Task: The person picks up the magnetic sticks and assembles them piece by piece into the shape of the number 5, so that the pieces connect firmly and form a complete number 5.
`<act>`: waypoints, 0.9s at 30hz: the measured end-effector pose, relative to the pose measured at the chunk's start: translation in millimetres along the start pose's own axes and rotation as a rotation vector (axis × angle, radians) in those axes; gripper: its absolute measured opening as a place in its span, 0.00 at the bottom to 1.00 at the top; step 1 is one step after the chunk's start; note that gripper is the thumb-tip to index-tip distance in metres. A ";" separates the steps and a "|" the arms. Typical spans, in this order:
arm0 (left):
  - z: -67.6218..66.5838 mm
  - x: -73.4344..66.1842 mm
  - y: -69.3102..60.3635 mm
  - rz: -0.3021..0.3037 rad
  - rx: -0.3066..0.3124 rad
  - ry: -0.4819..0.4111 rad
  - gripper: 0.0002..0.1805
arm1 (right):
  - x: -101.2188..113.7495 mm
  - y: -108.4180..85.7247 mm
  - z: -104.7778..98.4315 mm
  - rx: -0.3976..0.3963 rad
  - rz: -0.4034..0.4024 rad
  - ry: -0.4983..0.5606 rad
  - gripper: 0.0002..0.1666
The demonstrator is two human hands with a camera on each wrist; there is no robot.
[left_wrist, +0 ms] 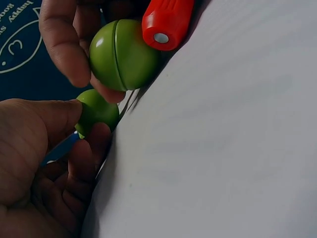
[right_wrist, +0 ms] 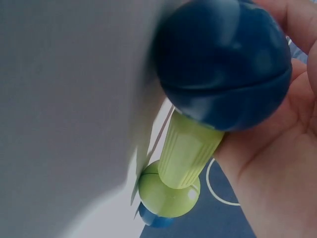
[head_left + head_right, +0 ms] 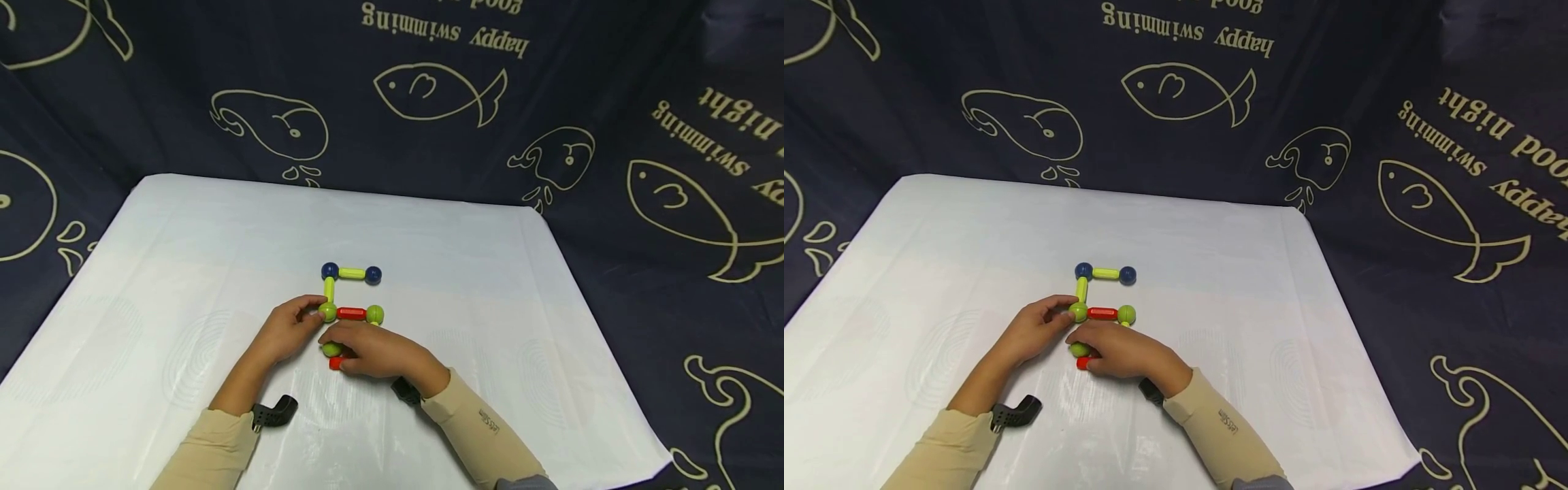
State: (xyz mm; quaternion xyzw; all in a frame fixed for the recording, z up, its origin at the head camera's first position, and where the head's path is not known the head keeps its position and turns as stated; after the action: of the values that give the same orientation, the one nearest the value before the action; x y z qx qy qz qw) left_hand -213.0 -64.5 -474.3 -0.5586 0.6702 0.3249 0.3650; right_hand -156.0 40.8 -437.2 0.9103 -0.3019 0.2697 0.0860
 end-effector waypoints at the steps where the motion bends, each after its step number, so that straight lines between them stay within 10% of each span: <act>1: 0.0 0.1 0.0 -0.002 0.001 0.000 0.18 | 0.0 0.0 0.2 0.001 0.003 0.001 0.22; 27: 0.5 -0.4 0.5 0.002 -0.001 -0.010 0.17 | -4.0 1.9 -0.4 -0.034 0.047 0.007 0.24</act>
State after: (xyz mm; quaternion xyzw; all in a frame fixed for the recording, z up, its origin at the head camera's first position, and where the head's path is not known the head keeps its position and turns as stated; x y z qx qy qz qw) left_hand -213.5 -63.7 -474.2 -0.5565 0.6688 0.3286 0.3676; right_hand -160.0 41.4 -439.0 0.9004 -0.3275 0.2697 0.0961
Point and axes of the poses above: each hand's wrist, its own y-axis towards the middle knuckle, its own z-axis out of the palm, x = y × z, the point moved 10 cm from there along y, towards the middle knuckle, and after that the axes turned 6 degrees about -x, right-handed, at the moved point
